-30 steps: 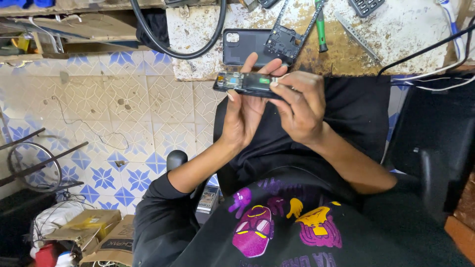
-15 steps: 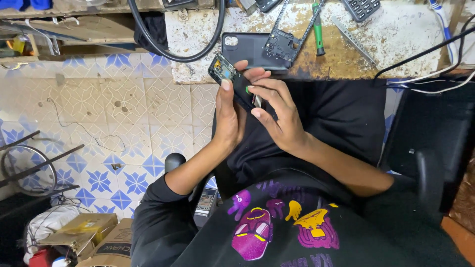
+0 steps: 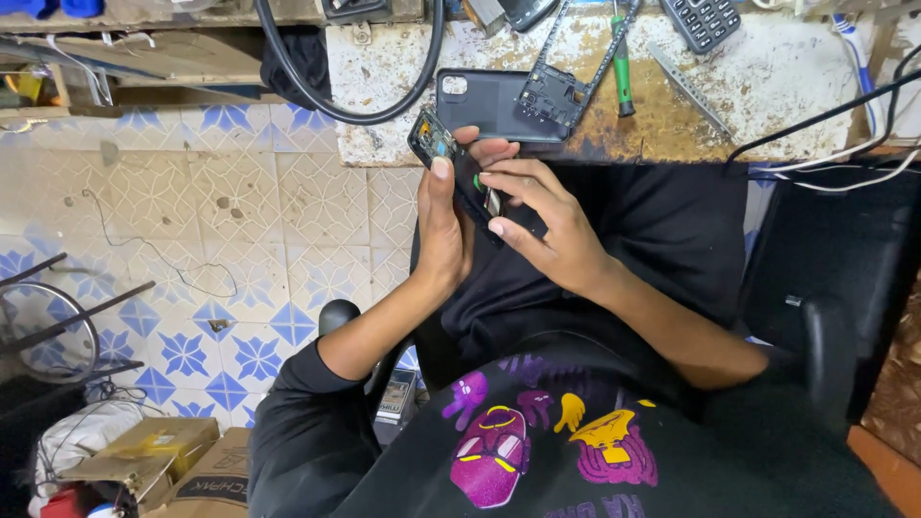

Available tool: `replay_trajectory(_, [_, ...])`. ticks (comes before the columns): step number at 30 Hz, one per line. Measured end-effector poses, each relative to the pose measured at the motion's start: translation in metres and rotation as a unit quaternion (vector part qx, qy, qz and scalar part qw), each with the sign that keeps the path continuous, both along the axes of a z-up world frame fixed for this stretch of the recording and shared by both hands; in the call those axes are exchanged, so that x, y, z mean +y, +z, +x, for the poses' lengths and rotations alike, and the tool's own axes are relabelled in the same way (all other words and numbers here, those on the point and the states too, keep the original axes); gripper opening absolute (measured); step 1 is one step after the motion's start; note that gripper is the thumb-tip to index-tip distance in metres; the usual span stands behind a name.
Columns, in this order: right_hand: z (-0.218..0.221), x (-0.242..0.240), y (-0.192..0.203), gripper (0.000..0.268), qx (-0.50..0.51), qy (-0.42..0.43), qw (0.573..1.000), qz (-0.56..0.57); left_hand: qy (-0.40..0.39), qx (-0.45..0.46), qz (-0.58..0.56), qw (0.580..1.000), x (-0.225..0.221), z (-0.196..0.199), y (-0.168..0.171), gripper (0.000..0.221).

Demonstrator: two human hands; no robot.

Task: Reassembling a smartphone by inserting the battery, attaching the back cover, and tightening screws with a screwdriver.

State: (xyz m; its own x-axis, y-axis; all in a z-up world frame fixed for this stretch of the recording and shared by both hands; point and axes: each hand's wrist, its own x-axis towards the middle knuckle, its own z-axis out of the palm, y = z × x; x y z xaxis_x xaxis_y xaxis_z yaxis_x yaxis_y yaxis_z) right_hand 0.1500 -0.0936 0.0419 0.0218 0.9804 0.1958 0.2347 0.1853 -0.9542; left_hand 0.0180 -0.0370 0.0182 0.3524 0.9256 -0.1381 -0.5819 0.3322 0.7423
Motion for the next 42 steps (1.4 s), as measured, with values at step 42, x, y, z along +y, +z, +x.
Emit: replay_trajectory(42, [0.138,-0.015,-0.018,0.051,0.114,-0.320,0.939,-0.052,-0.067,-0.086,-0.086,0.990,0.017,-0.008,-0.008,0.083])
